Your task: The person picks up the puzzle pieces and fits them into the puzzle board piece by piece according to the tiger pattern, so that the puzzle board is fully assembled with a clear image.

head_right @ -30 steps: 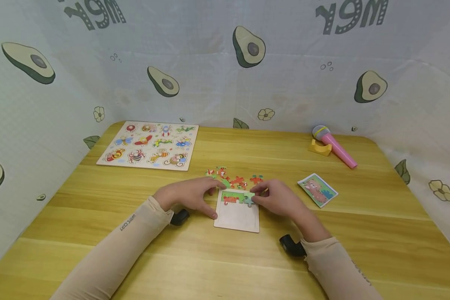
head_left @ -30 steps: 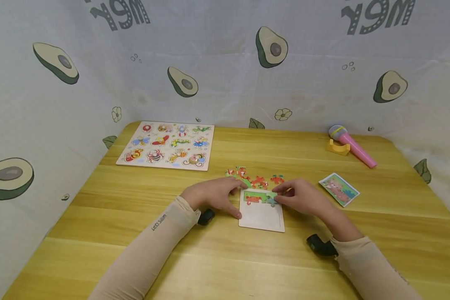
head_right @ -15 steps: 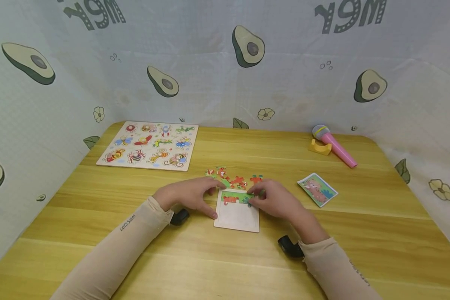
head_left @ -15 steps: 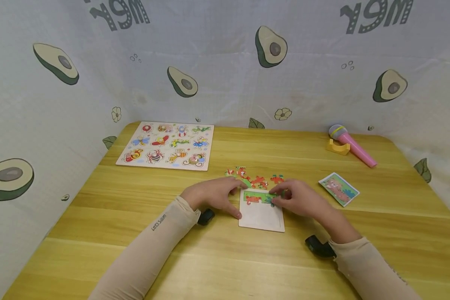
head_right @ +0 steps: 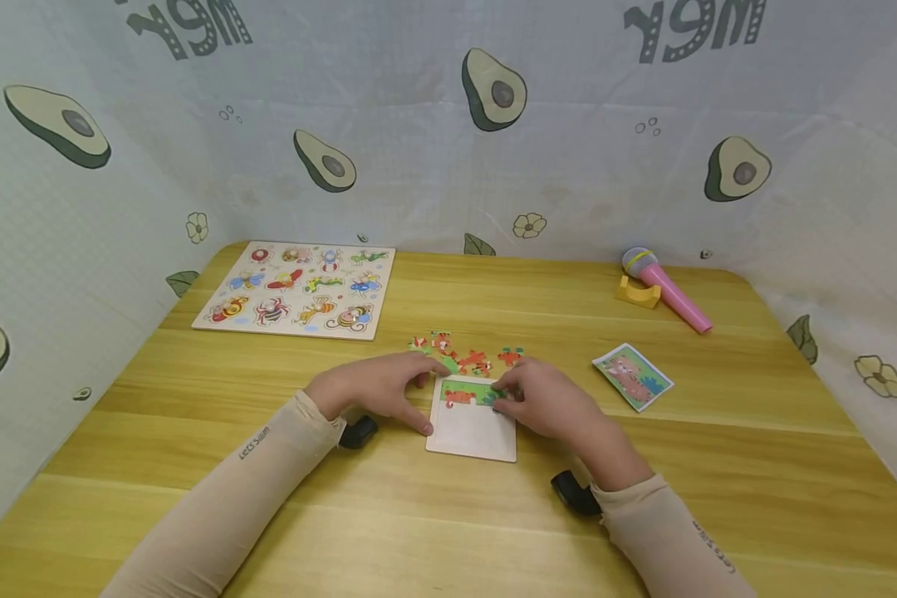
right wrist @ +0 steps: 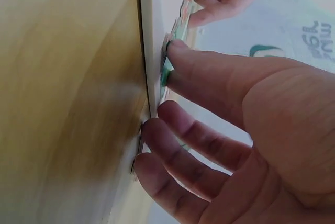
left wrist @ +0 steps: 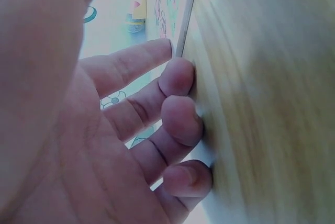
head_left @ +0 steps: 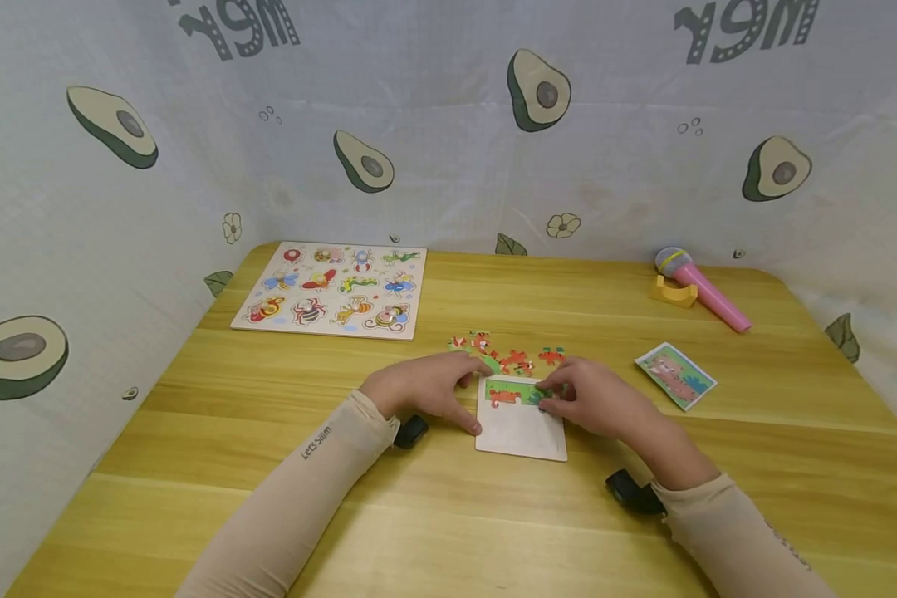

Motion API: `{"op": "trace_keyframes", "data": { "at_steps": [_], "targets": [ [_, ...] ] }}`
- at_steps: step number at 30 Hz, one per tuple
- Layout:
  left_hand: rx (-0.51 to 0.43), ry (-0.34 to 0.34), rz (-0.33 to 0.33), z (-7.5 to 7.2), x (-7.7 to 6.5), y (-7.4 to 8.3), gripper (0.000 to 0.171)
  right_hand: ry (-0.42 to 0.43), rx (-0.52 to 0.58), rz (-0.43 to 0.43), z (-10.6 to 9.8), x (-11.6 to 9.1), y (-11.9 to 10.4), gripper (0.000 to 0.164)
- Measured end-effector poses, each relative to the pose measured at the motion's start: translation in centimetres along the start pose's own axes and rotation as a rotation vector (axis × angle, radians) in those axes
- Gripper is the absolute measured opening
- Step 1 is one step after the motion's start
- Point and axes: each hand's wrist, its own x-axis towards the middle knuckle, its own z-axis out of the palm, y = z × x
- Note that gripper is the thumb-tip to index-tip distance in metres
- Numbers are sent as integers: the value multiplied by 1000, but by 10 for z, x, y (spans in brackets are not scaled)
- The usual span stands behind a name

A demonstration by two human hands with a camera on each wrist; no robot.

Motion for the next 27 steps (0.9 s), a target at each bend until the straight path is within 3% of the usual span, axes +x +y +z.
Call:
{"op": "trace_keyframes", "data": {
  "at_steps": [19, 22, 27],
  "targets": [
    [20, 6, -6, -2, -2, -4, 78, 10, 8, -73, 3, -4, 5, 27],
    [-1, 50, -16, -8, -4, -10, 74, 14, 6, -77, 4, -4, 6, 27],
    [-3, 193, -51, -20, -6, -20, 64, 15, 9, -84, 5, -4, 6, 27]
  ]
}}
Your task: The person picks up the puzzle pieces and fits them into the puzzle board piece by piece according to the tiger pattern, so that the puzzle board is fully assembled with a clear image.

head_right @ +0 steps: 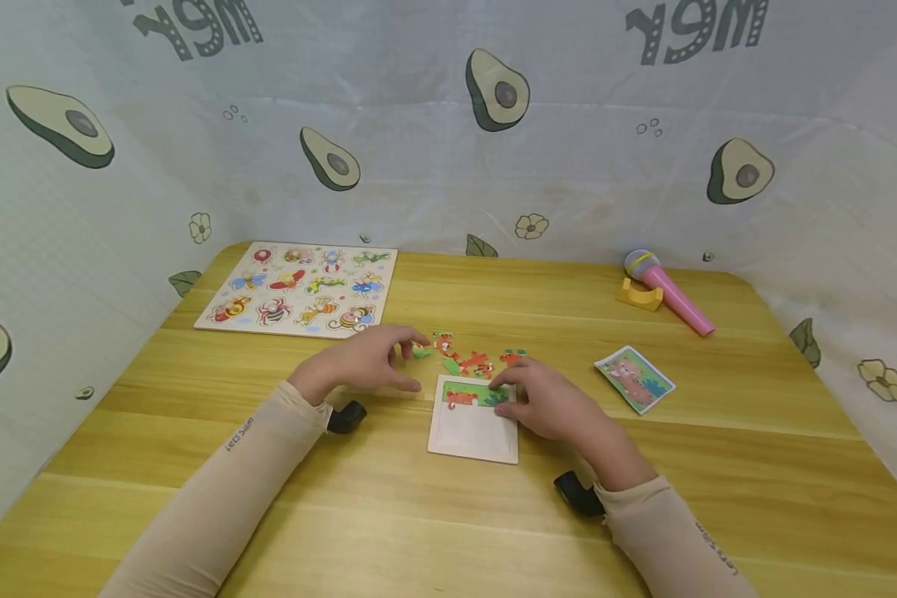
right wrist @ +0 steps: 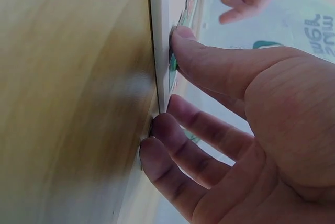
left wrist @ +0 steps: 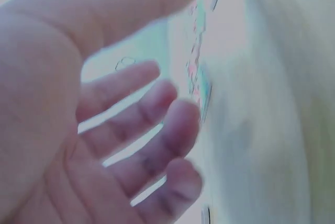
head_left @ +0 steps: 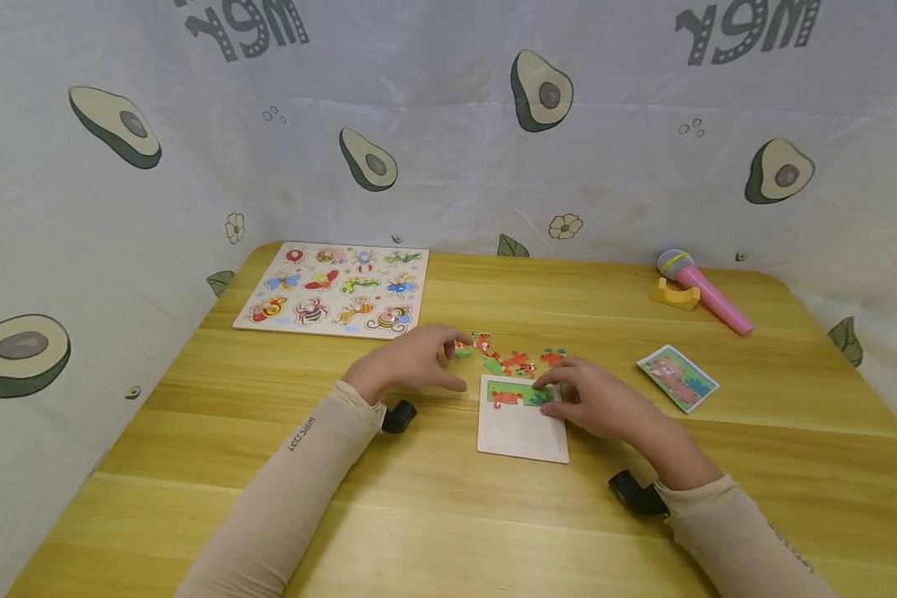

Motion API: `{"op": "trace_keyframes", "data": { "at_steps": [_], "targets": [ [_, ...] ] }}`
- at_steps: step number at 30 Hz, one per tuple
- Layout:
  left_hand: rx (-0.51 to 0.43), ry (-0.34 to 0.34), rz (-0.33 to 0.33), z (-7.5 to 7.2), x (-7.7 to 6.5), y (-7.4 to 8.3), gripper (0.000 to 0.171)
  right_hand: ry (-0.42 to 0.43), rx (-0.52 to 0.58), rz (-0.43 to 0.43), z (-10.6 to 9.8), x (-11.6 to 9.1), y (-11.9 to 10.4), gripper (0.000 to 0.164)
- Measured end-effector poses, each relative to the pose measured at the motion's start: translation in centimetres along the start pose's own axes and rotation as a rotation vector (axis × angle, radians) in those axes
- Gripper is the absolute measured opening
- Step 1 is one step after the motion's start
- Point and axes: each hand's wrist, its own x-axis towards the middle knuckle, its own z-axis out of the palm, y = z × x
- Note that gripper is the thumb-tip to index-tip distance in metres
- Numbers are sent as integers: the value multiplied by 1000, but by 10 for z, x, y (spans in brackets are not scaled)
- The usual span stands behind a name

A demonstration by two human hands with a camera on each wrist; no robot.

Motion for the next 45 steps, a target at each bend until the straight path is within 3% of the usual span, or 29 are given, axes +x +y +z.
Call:
{"op": "trace_keyframes", "data": {
  "at_steps": [3, 6, 14, 20, 25, 31, 38, 45],
  "targets": [
    [20, 64, -31, -4, 1, -3, 58, 0, 2, 4, 0, 0, 0, 27],
    [29, 83, -58, -5, 2, -5, 56, 1, 1, 11, -1, 0, -1, 27],
    [86, 55, -130, 3, 4, -7, 63, -11, -6, 31, -2, 1, -3, 29],
    [174, 22, -122, 6, 4, -6, 67, -20, -12, 32, -4, 2, -5, 30],
    [220, 49, -145, 5, 3, -3, 67, -22, -13, 41, -5, 2, -6, 30],
    [187, 72, -72, 8, 5, 1, 55, -7, 20, 63, -5, 3, -7, 28],
    [220, 53, -10, 15, 9, 9, 46, 8, 22, 85, -3, 5, -7, 18],
    [273, 69, 49, 24, 25, 17, 37, 12, 27, 93, -5, 3, -7, 16]
  ]
}}
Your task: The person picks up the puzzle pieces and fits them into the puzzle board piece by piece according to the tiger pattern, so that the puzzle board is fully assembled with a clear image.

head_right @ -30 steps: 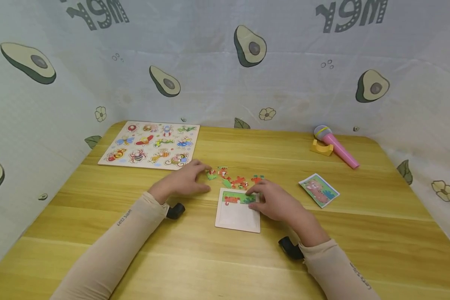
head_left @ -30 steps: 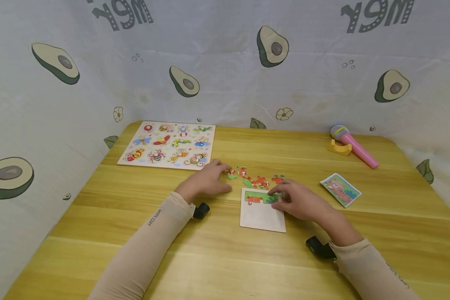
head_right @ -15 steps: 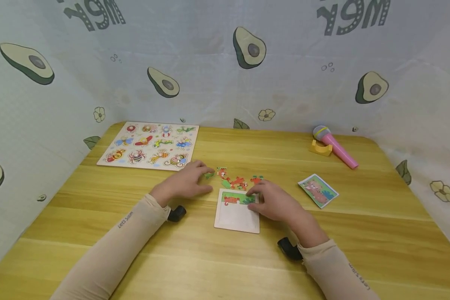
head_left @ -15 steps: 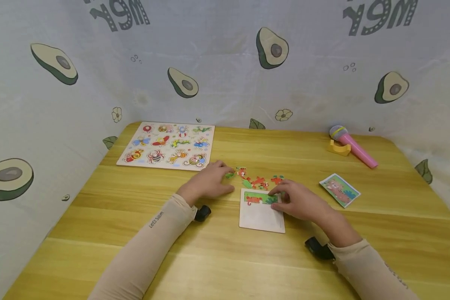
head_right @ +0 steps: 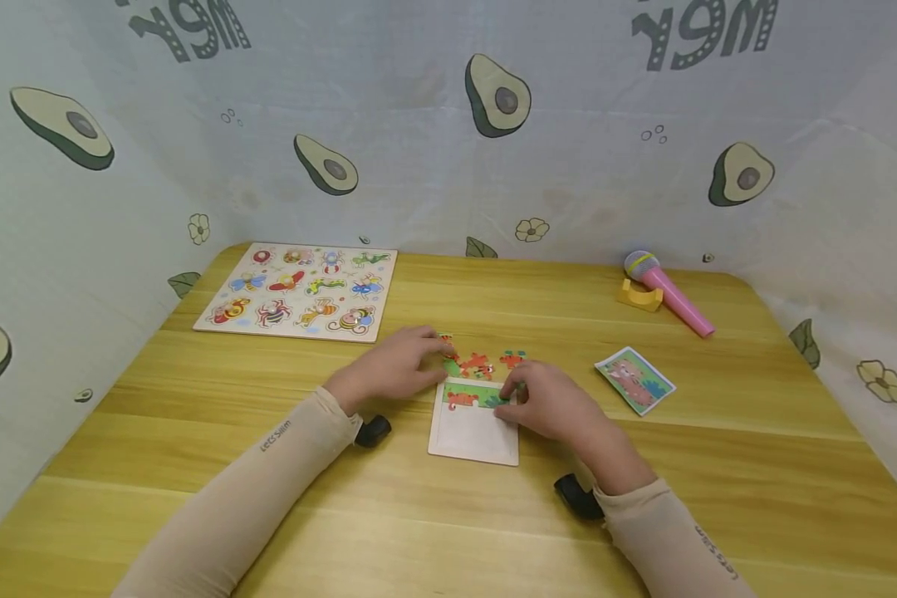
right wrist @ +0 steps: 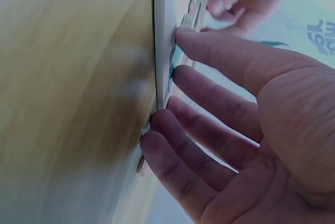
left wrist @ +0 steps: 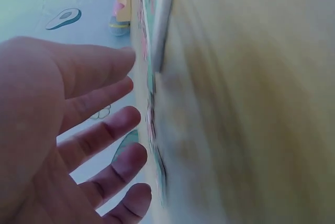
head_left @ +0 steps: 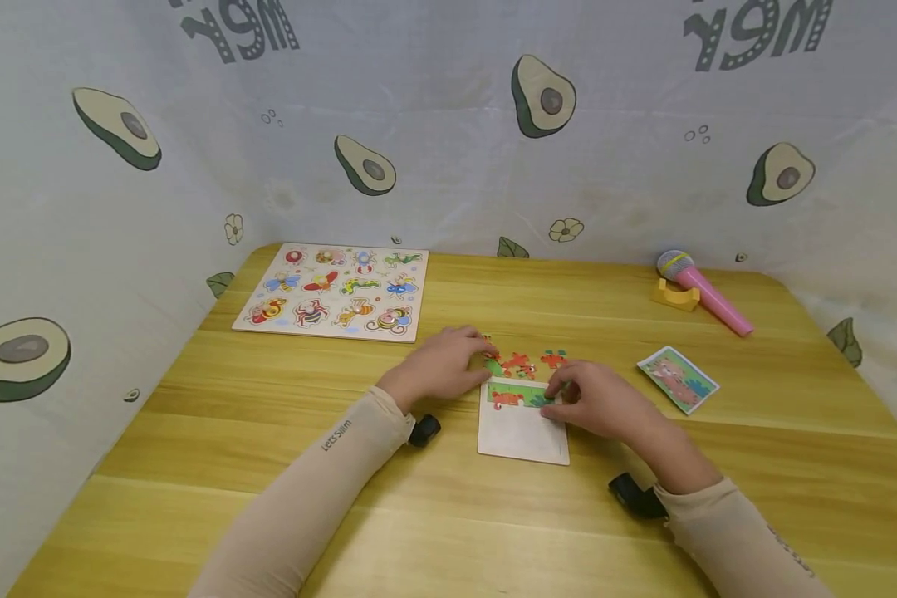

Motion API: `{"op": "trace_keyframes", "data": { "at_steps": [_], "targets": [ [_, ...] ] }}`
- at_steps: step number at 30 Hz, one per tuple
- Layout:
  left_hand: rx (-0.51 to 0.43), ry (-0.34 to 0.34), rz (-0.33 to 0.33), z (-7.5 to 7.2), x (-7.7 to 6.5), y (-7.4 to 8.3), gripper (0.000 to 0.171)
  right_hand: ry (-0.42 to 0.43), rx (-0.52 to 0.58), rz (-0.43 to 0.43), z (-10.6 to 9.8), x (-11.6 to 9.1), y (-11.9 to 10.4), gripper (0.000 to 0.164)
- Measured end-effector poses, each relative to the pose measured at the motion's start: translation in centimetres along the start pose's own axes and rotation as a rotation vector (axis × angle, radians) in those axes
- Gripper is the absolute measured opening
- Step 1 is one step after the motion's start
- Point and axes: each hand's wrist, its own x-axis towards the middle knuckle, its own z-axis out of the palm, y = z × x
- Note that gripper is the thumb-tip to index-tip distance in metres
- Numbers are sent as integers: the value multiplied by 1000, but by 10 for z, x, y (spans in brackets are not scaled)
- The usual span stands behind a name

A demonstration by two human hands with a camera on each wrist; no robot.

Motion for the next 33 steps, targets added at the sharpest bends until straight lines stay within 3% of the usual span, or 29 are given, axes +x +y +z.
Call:
{"op": "trace_keyframes", "data": {
  "at_steps": [5, 11, 16, 20, 33],
  "targets": [
    [6, -7, 2, -1, 18, 7, 38, 16, 19, -29, 0, -1, 3, 17],
    [1, 27, -127, -9, 32, 2, 39, 20, 42, -43, 2, -2, 4, 17],
    [4, -12, -183, -11, 33, -8, 41, 17, 38, -47, 3, -2, 4, 16],
    [-3, -26, -181, -10, 33, -12, 41, 14, 39, -44, 3, -2, 3, 16],
    [-161, 49, -186, -17, 28, -19, 32, 17, 47, -48, 4, -2, 5, 14]
  ]
}}
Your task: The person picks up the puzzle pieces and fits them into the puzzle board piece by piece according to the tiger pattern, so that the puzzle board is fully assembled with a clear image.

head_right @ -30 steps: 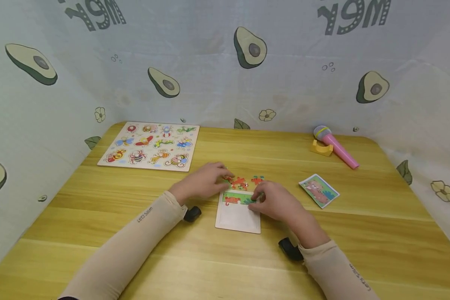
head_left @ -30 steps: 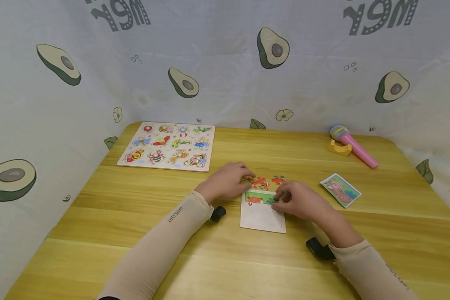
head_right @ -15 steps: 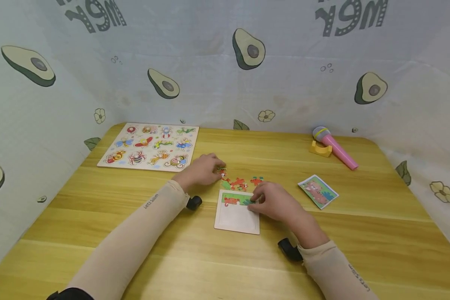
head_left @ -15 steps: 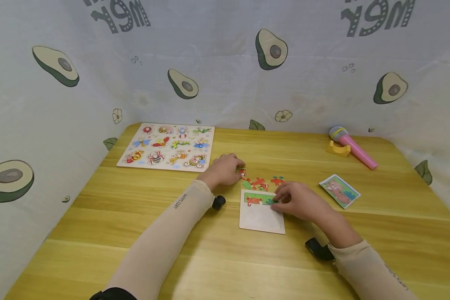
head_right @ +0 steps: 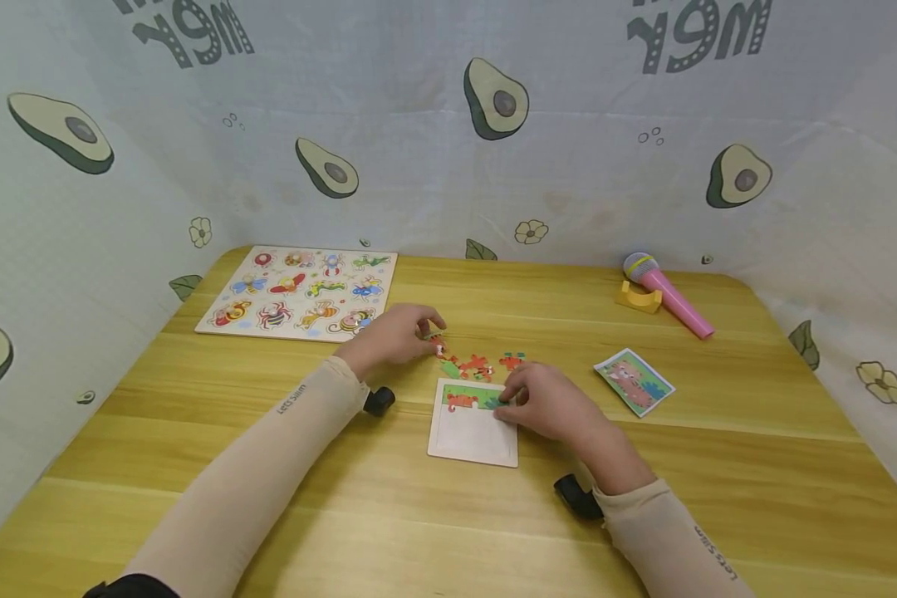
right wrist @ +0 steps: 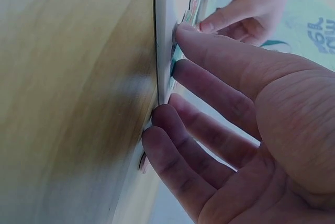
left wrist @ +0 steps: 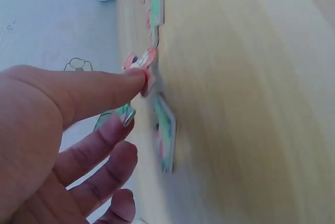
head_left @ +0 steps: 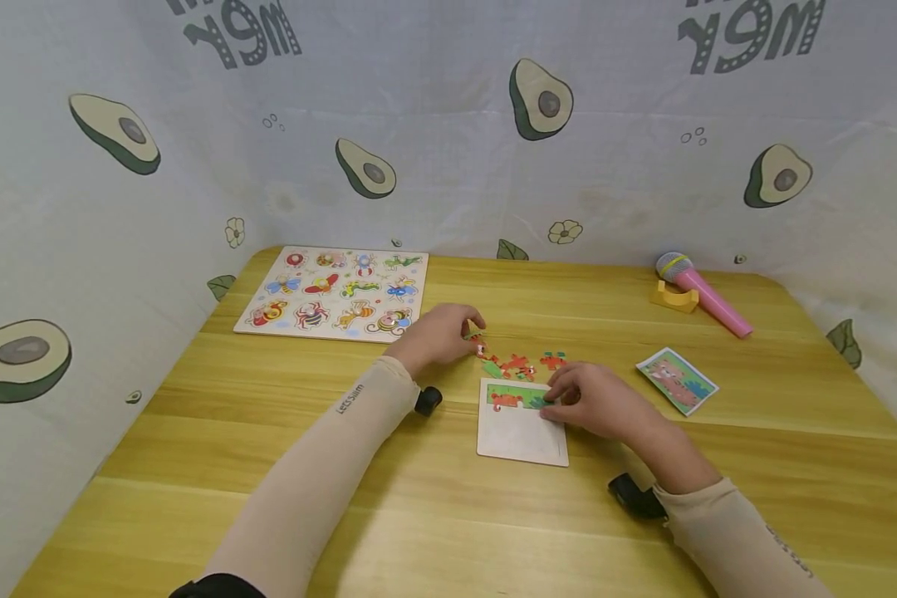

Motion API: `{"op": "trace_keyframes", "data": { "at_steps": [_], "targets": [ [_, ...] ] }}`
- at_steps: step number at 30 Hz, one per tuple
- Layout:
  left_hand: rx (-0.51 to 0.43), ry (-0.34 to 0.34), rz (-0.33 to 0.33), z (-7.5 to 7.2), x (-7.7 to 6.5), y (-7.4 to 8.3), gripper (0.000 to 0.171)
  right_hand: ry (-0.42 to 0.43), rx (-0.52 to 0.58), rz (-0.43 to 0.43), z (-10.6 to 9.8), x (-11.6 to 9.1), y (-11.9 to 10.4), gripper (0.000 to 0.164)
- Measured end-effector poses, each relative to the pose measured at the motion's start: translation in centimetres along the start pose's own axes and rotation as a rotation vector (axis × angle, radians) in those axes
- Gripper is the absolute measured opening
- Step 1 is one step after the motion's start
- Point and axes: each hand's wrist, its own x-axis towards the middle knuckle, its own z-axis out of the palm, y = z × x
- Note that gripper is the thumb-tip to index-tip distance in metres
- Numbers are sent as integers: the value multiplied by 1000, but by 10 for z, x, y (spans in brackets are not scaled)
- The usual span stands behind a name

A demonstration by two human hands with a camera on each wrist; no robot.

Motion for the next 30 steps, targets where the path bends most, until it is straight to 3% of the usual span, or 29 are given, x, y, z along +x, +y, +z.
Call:
{"op": "trace_keyframes", "data": {
  "at_steps": [9, 15, 23, 30],
  "targets": [
    [-53, -52, 28, -8, -14, -8, 34, -4, 10, 6, 0, 0, 0, 14],
    [-107, -31, 29, -8, -23, -11, 35, -1, 11, 5, 0, 0, 0, 14],
    [-196, -87, 150, -1, -37, -5, 32, -4, 11, 11, 1, -1, 0, 15],
    [-120, -146, 280, 11, -49, 2, 30, -2, 10, 7, 0, -1, 0, 15]
  ]
}}
